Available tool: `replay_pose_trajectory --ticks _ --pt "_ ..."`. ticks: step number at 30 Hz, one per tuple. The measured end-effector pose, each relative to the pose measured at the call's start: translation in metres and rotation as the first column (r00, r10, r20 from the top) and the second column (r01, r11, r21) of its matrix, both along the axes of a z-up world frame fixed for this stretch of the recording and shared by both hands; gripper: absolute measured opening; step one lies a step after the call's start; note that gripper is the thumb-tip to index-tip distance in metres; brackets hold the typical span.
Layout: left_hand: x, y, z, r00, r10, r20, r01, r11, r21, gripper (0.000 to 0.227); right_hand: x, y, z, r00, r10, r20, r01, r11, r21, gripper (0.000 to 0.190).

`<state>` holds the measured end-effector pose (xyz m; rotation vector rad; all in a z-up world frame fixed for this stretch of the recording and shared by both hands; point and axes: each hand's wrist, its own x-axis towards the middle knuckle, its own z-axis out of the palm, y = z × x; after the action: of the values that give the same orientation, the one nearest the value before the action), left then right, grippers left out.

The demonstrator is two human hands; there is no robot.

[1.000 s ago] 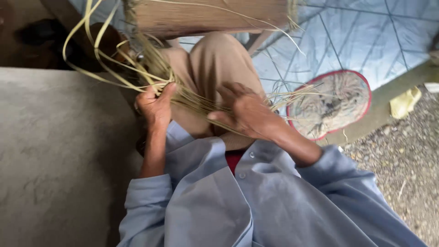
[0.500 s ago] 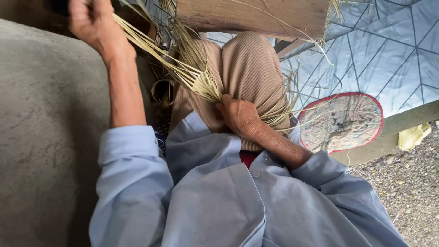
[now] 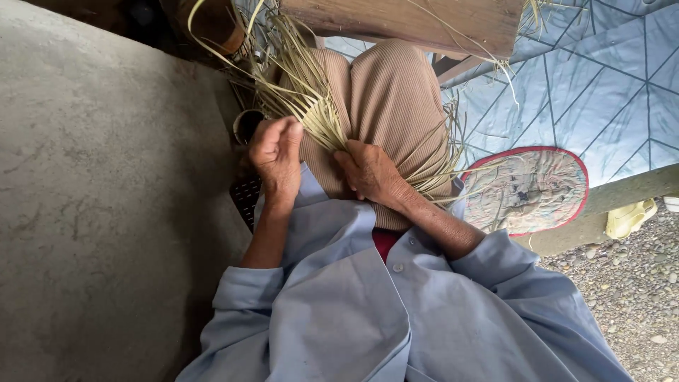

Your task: Weaving dried grass strands into a structured pattern.

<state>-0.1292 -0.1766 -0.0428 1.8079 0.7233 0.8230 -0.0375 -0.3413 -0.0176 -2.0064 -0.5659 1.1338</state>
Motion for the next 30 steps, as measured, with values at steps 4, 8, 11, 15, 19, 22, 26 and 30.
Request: replay_pose_trajectory --ticks 4,8,11,15,19,22,26,30 --pt "0.003 0.001 0.001 0.995 -0.099 0.02 0.098 0.994 0.047 0.009 -0.001 0.0 0.011 0.999 -0.038 -0.023 0.039 0.998 0.046 0.036" --pt "0.001 0.004 -0.007 0.994 -0.107 0.001 0.107 0.994 0.029 0.009 -0.004 -0.003 -0.002 0.999 -0.037 -0.017 0.038 0.995 0.088 0.035" --pt "-0.001 0.007 -0.012 0.991 -0.134 0.029 0.135 0.991 -0.024 0.007 -0.003 -0.003 -0.002 0.997 -0.055 -0.051 0.061 0.989 0.135 0.033" --pt "-0.004 0.006 -0.004 0.984 -0.175 0.008 0.176 0.983 -0.045 0.008 -0.002 -0.004 -0.004 0.997 -0.05 -0.06 0.057 0.992 0.115 0.033" --pt "-0.003 0.005 -0.003 0.984 -0.177 -0.023 0.177 0.984 -0.021 0.009 -0.002 -0.004 -0.005 0.995 -0.058 -0.078 0.066 0.992 0.111 0.032" --pt "-0.003 0.007 -0.003 0.984 -0.173 -0.028 0.174 0.985 0.004 0.007 -0.003 -0.005 -0.007 0.994 -0.059 -0.09 0.07 0.99 0.123 0.03" --pt "-0.003 0.007 -0.005 0.985 -0.169 -0.038 0.171 0.985 0.036 0.006 -0.004 -0.004 -0.008 0.996 -0.056 -0.063 0.064 0.989 0.131 0.03" --pt "-0.002 0.007 -0.008 0.985 -0.172 0.006 0.172 0.985 -0.013 0.007 -0.003 -0.006 -0.01 0.998 -0.057 -0.031 0.061 0.988 0.141 0.028"
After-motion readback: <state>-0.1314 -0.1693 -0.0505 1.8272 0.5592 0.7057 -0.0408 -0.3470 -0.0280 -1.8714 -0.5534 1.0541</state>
